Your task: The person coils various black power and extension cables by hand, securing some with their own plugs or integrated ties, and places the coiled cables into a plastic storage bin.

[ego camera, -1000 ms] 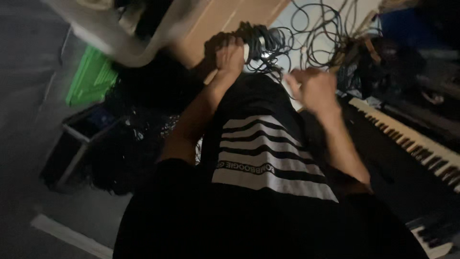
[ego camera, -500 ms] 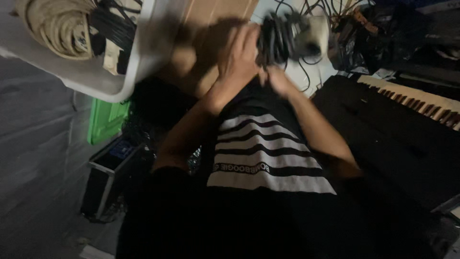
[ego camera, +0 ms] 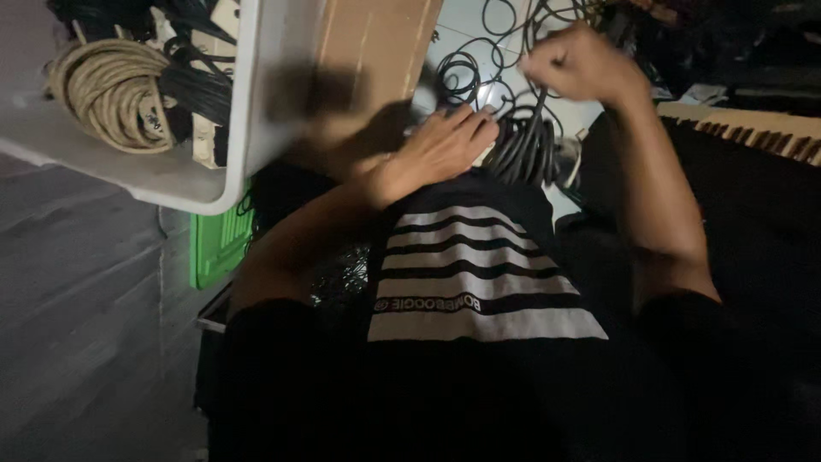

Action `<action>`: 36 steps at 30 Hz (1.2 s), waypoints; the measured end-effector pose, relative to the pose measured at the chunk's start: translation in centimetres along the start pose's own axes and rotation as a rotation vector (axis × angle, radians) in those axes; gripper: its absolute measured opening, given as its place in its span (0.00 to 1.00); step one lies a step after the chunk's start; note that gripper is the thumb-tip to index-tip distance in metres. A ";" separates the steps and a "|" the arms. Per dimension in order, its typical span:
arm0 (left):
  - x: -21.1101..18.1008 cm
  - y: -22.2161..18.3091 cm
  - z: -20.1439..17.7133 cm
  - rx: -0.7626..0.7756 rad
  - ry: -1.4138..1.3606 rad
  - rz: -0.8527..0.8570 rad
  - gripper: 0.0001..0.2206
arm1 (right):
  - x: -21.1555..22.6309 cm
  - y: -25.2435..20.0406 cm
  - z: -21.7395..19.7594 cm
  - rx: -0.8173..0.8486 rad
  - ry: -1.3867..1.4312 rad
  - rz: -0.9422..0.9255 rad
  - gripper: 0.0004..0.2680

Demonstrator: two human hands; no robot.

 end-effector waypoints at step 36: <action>8.2 -6.8 11.0 -0.038 -1.173 -0.876 0.24 | 10.9 -4.0 10.1 -0.119 0.170 0.005 0.10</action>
Point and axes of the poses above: each hand's wrist, its own y-axis towards the middle knuckle, its own z-axis out of the palm, x = y × z, the point moved 8 cm from there along y, towards the middle knuckle, and after that the axes turned 9 degrees about x, right-handed, at the moved point
